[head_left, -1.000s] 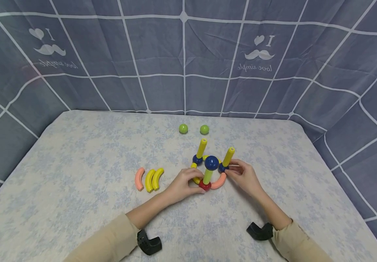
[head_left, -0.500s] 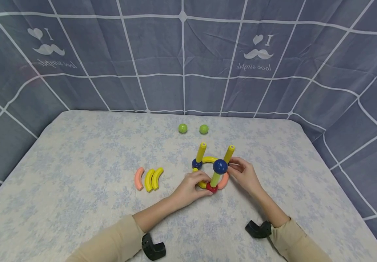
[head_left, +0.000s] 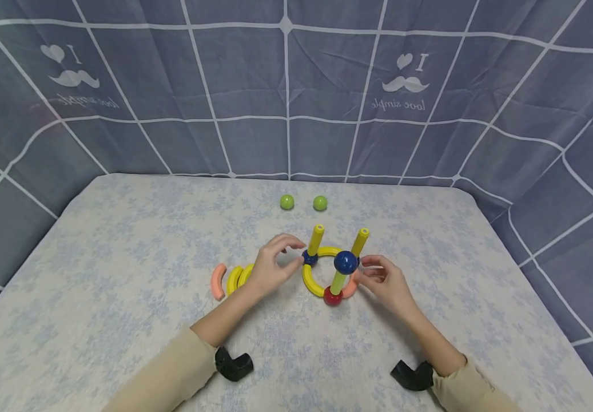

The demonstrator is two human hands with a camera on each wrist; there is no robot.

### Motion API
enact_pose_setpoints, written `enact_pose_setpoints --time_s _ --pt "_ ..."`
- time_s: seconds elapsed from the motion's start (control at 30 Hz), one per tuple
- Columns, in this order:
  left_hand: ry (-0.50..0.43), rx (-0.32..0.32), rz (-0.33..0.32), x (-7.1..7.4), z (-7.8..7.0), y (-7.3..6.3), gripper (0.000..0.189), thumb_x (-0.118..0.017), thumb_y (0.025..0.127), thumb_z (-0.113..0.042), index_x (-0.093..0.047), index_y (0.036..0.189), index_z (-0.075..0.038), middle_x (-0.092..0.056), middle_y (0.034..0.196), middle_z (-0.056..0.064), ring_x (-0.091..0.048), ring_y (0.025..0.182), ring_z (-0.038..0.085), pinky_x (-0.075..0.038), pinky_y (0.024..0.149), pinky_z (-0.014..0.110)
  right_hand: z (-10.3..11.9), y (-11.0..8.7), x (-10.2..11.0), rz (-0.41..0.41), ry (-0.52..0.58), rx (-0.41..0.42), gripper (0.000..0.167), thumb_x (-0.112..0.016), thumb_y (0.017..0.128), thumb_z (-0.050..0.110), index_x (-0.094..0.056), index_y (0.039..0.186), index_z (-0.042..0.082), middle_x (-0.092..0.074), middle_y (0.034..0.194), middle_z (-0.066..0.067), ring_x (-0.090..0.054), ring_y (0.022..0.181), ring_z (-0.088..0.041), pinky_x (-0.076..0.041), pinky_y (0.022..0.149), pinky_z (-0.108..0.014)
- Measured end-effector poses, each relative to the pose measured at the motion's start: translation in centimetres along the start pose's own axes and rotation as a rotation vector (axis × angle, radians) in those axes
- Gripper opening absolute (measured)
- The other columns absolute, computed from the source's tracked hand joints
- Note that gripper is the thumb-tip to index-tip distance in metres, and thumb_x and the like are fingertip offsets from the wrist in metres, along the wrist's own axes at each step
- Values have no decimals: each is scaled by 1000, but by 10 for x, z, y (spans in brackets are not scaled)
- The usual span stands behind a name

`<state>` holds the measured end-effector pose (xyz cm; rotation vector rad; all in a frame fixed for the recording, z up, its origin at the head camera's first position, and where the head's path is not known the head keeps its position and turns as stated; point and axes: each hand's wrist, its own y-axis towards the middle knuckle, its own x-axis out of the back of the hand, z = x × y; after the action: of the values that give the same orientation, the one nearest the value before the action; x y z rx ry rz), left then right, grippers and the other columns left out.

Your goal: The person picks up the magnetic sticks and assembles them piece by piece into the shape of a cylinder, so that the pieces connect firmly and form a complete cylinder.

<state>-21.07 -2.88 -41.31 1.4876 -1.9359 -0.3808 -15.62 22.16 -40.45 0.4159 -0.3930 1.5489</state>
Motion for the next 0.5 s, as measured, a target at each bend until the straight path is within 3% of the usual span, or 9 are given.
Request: enact_pose_setpoints --time_s 0.1,0.23,0.5 --pt "14 54 -45 10 10 15 22 -66 76 6 -64 97 3 -63 95 13 -55 89 27 -46 73 48 -3 -4 -3 22 -17 -12 37 -68 83 15 -56 114 0 -56 115 -17 -58 97 -28 -49 75 -22" --pt "44 137 -33 17 23 32 26 -65 78 3 -62 104 4 -61 101 15 -52 95 31 -44 77 48 -4 -8 -6 24 -13 -9 38 -70 81 13 -57 114 -1 -57 110 -16 -58 93 -25 -49 73 -20" --pt "87 267 -20 19 49 49 37 -64 79 0 -57 115 4 -56 114 17 -48 106 32 -42 86 46 6 -12 -11 143 78 210 32 -71 78 3 -60 108 -1 -61 95 -14 -60 85 -20 -51 74 -24"
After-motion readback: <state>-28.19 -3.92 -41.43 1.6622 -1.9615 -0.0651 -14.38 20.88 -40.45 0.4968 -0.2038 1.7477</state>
